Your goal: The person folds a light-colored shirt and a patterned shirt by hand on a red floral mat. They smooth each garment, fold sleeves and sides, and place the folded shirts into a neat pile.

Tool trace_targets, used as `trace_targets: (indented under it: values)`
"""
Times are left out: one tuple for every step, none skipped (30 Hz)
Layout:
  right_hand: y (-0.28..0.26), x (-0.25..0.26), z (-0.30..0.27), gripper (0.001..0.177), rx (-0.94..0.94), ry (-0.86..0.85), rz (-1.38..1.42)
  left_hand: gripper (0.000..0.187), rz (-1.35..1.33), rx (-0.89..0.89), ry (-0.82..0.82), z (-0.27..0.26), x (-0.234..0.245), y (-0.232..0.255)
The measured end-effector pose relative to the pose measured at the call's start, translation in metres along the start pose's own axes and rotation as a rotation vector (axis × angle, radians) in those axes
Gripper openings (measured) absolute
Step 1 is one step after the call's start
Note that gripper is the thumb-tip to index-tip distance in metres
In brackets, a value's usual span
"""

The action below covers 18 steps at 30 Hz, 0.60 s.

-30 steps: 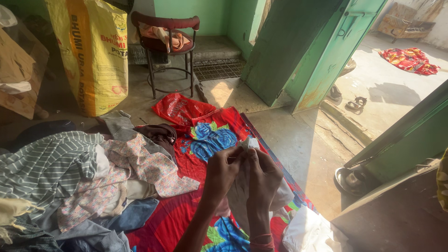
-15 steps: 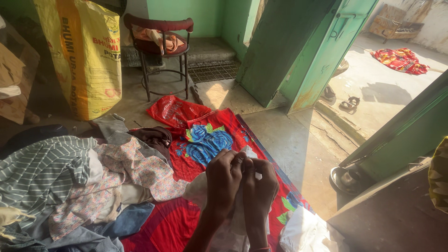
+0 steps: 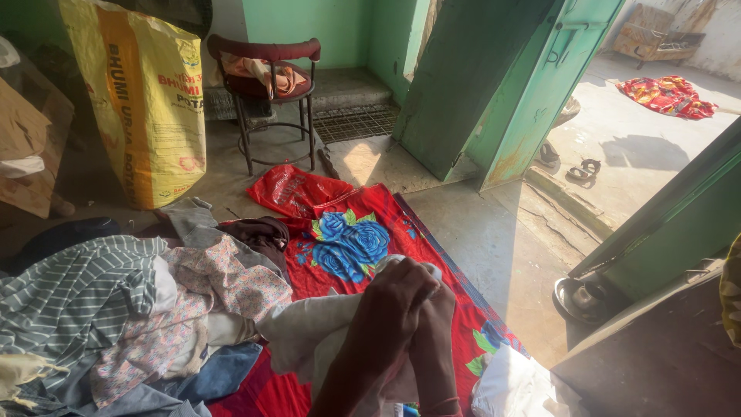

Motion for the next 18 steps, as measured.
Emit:
trace_targets:
  values:
    - [0.001,0.005,0.001,0.021,-0.051,0.087,-0.012,0.009,0.028,0.126,0.011,0.002,0.001,-0.003]
    - [-0.002,0.012,0.003,0.023,-0.101,0.170,-0.019,0.013,0.059,0.250,0.023,0.005,0.004,-0.011]
    - [-0.005,0.019,0.005,0.025,-0.151,0.254,-0.026,0.017,0.090,0.373,0.034,0.008,0.009,-0.021]
    - [-0.009,0.025,0.007,0.026,-0.159,0.284,0.053,0.021,0.111,0.403,0.122,0.010,0.016,-0.033]
    - [-0.016,0.035,0.010,0.026,-0.167,0.313,0.132,0.025,0.132,0.433,0.210,0.010,0.025,-0.046]
    - [-0.022,0.045,0.013,0.027,-0.173,0.343,0.214,0.029,0.154,0.576,0.204,0.009,0.032,-0.060]
    - [-0.025,0.052,0.016,0.026,-0.165,0.363,0.288,0.034,0.176,0.719,0.197,0.006,0.038,-0.074]
    - [-0.028,0.059,0.019,0.025,-0.157,0.382,0.360,0.033,0.124,0.645,0.257,0.004,0.042,-0.082]
    - [-0.030,0.066,0.022,0.025,-0.148,0.399,0.432,0.032,0.073,0.571,0.317,0.003,0.045,-0.088]
    - [-0.031,0.071,0.026,0.024,-0.149,0.391,0.408,0.031,0.024,0.497,0.380,0.001,0.050,-0.094]
    - [-0.032,0.075,0.030,0.024,-0.150,0.383,0.384,0.029,-0.083,0.617,0.399,-0.001,0.054,-0.102]
    - [-0.034,0.081,0.031,0.023,-0.154,0.381,0.357,0.027,-0.193,0.741,0.413,-0.003,0.057,-0.107]
    - [-0.043,0.085,0.033,0.020,0.087,0.278,-0.066,0.024,-0.304,0.864,0.424,-0.007,0.061,-0.112]
    - [-0.053,0.087,0.034,0.018,0.329,0.164,-0.487,0.026,-0.383,0.828,0.481,-0.007,0.068,-0.114]
    - [-0.062,0.085,0.034,0.017,0.566,0.038,-0.907,0.027,-0.461,0.790,0.538,-0.007,0.075,-0.115]
    - [-0.069,0.083,0.035,0.015,0.656,0.017,-0.908,0.030,-0.537,0.748,0.596,-0.007,0.082,-0.116]
    - [-0.078,0.081,0.036,0.014,0.746,-0.006,-0.907,0.037,-0.412,0.779,0.501,-0.007,0.085,-0.115]
    - [-0.087,0.075,0.040,0.014,0.841,-0.032,-0.904,0.044,-0.290,0.803,0.411,-0.007,0.082,-0.113]
Point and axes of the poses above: each hand's wrist, its own z-axis towards the middle knuckle, its own x-axis out of the back of the hand, y = z × x, the point moved 2 cm from there along z, towards the middle knuckle, and after that the axes turned 9 degrees about z, right-handed, at the moved point
